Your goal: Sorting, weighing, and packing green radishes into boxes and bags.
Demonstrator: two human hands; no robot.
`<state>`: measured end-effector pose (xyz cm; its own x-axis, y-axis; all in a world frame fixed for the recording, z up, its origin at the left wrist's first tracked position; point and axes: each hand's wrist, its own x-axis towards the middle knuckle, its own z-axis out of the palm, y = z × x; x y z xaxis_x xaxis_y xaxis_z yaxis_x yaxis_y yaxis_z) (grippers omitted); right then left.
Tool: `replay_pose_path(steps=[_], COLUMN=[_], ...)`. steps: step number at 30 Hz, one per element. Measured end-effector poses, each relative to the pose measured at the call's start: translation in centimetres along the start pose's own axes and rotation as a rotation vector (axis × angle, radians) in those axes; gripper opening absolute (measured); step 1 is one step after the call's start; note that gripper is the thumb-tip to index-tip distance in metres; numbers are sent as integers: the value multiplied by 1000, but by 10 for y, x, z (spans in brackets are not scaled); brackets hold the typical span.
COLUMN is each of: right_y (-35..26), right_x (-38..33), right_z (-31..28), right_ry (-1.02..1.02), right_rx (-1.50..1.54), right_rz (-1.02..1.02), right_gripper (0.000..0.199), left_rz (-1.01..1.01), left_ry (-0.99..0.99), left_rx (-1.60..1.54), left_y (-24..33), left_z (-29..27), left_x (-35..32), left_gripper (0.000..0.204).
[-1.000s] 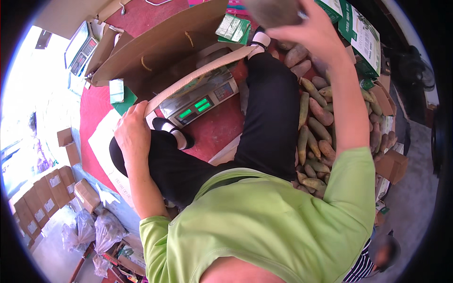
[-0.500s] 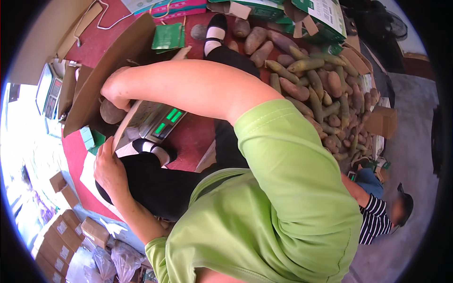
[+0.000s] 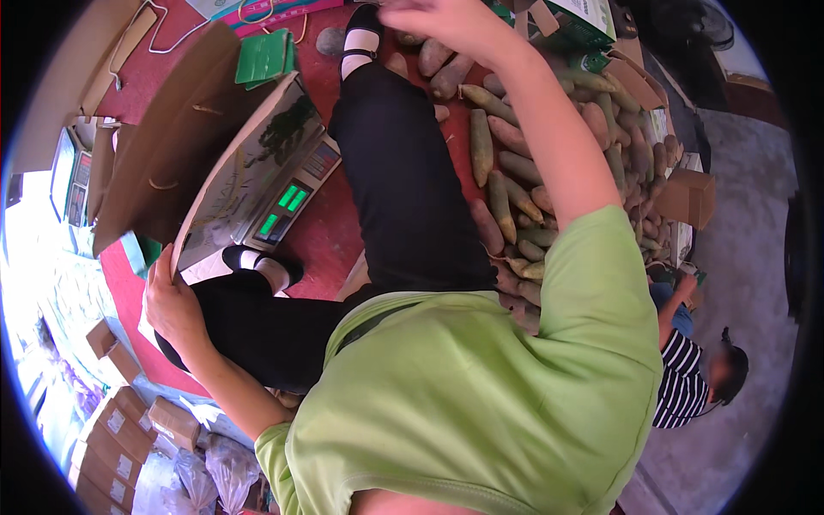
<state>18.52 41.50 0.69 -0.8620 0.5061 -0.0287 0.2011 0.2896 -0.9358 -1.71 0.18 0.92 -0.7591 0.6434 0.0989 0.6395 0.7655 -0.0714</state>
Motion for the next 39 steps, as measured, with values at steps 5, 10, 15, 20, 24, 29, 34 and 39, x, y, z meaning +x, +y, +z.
replay_pose_path(steps=[5,10,15,20,24,29,34,39], right_y=[135,281,291,278,282,287,242,264], right_x=[-121,-262,-336,-325,-308,-298,-293,-331], right_z=[-30,-12,60,108,118,113,118,112], right_ry=[332,134,26,-227,-155,-546,-396,-337], right_rx=[-103,-368,-478,-902,-1006,-1068,-942,-900], right_rz=[471,781,1065,942,770,875,1004,927], right_gripper=[33,38,49,49,43,37,30,29], left_rz=[-10,25,10,38,29,29,-14,-14], left_ry=[14,47,49,88,74,66,44,42], left_rx=[-21,-24,-21,-21,-9,-52,-15,-39], left_y=[1,-2,-5,-4,-6,2,8,9], left_z=[4,9,11,15,16,7,2,1], left_x=[-2,1,0,1,2,1,0,0], left_gripper=[35,33,36,37,41,43,40,37])
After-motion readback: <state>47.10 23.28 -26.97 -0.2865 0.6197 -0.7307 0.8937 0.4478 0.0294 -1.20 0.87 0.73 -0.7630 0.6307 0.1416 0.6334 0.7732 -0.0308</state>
